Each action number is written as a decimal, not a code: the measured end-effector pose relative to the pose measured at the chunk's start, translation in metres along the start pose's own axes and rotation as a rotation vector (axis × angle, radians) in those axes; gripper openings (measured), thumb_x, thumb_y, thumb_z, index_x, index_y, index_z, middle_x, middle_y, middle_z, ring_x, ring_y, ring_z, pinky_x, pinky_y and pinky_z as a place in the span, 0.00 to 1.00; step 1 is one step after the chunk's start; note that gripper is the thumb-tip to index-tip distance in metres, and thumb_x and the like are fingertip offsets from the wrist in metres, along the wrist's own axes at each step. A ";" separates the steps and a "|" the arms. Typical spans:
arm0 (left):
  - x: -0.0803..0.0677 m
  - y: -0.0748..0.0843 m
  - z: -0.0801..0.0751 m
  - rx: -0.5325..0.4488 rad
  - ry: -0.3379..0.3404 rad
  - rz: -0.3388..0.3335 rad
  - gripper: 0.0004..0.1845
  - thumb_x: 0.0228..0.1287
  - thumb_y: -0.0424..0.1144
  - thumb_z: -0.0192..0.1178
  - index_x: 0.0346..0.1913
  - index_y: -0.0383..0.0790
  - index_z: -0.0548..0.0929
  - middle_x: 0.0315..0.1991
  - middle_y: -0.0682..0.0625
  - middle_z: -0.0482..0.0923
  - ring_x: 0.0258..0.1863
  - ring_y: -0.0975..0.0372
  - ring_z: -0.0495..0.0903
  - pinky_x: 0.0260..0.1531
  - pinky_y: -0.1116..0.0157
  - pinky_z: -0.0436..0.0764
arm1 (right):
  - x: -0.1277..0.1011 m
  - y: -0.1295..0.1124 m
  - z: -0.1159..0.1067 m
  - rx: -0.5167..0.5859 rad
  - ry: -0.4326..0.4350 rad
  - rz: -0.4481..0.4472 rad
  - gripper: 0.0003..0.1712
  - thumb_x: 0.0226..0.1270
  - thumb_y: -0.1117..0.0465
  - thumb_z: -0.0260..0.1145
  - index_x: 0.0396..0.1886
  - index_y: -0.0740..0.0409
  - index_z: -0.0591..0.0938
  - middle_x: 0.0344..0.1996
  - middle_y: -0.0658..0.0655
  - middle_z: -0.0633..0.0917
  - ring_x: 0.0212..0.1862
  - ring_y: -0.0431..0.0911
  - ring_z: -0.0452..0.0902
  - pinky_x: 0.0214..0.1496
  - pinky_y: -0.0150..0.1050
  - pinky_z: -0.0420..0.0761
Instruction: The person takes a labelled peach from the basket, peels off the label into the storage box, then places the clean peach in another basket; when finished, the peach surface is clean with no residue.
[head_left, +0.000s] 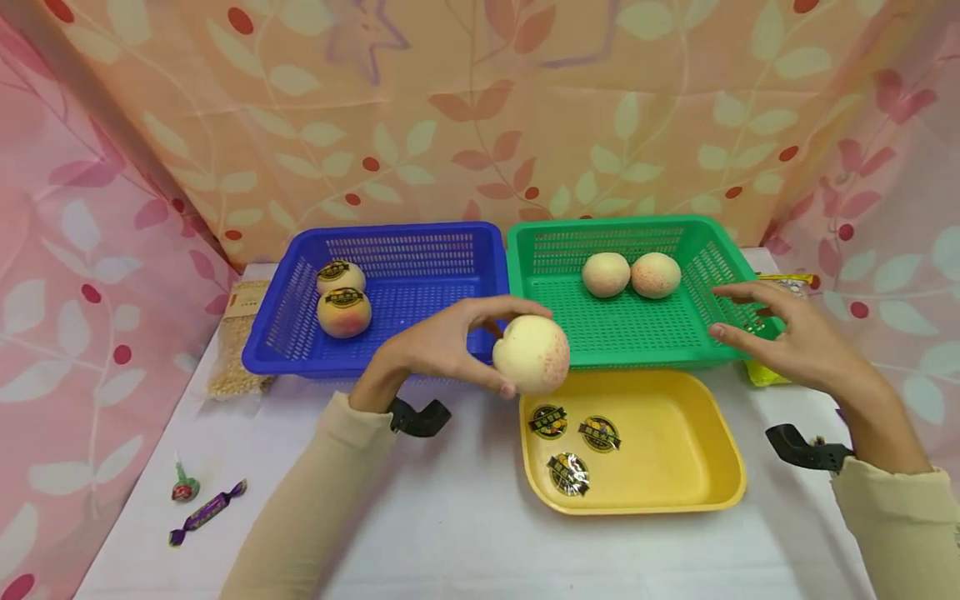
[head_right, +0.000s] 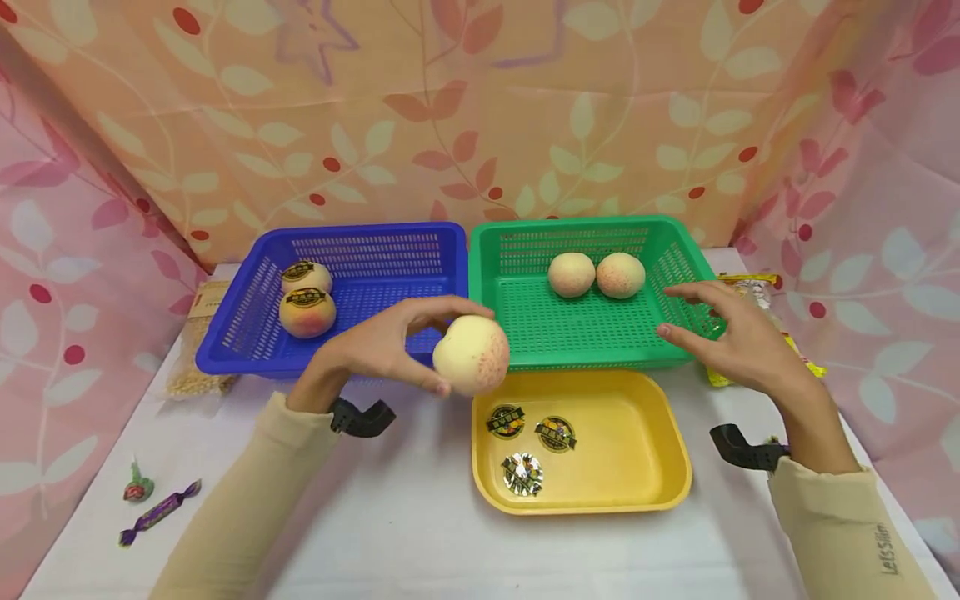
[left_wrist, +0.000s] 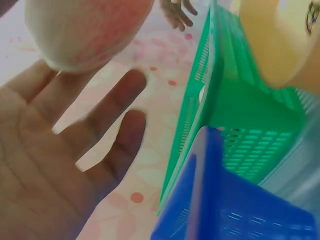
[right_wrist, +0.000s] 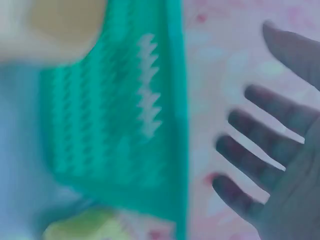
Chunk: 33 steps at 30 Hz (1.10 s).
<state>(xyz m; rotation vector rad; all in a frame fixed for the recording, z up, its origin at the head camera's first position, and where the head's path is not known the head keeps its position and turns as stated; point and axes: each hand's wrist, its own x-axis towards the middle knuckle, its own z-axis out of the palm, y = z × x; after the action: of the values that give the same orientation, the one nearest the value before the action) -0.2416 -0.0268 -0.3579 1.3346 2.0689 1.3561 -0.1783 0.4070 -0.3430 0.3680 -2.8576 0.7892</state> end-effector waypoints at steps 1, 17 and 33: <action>0.009 -0.002 -0.002 0.011 0.024 -0.008 0.43 0.46 0.42 0.82 0.69 0.54 0.76 0.63 0.60 0.78 0.59 0.64 0.74 0.57 0.59 0.77 | 0.001 0.008 0.000 -0.012 0.010 0.025 0.34 0.64 0.55 0.74 0.68 0.54 0.77 0.65 0.62 0.76 0.65 0.53 0.69 0.71 0.44 0.69; 0.150 -0.021 0.004 -0.072 -0.055 -0.103 0.42 0.51 0.41 0.79 0.71 0.53 0.73 0.68 0.55 0.72 0.62 0.59 0.74 0.55 0.62 0.80 | -0.005 0.058 0.013 -0.048 -0.039 0.194 0.59 0.66 0.44 0.68 0.83 0.64 0.46 0.82 0.69 0.45 0.80 0.73 0.38 0.75 0.76 0.41; 0.219 -0.047 0.039 -0.068 -0.213 -0.226 0.44 0.56 0.38 0.76 0.76 0.56 0.68 0.70 0.46 0.73 0.56 0.57 0.79 0.51 0.60 0.80 | -0.011 0.055 0.014 0.022 -0.080 0.229 0.57 0.69 0.43 0.67 0.84 0.58 0.44 0.83 0.63 0.38 0.82 0.67 0.28 0.74 0.78 0.40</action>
<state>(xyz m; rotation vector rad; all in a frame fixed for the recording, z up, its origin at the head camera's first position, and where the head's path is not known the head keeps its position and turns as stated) -0.3505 0.1720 -0.3713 1.1247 1.9449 1.1264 -0.1839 0.4477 -0.3844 0.0762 -3.0047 0.8632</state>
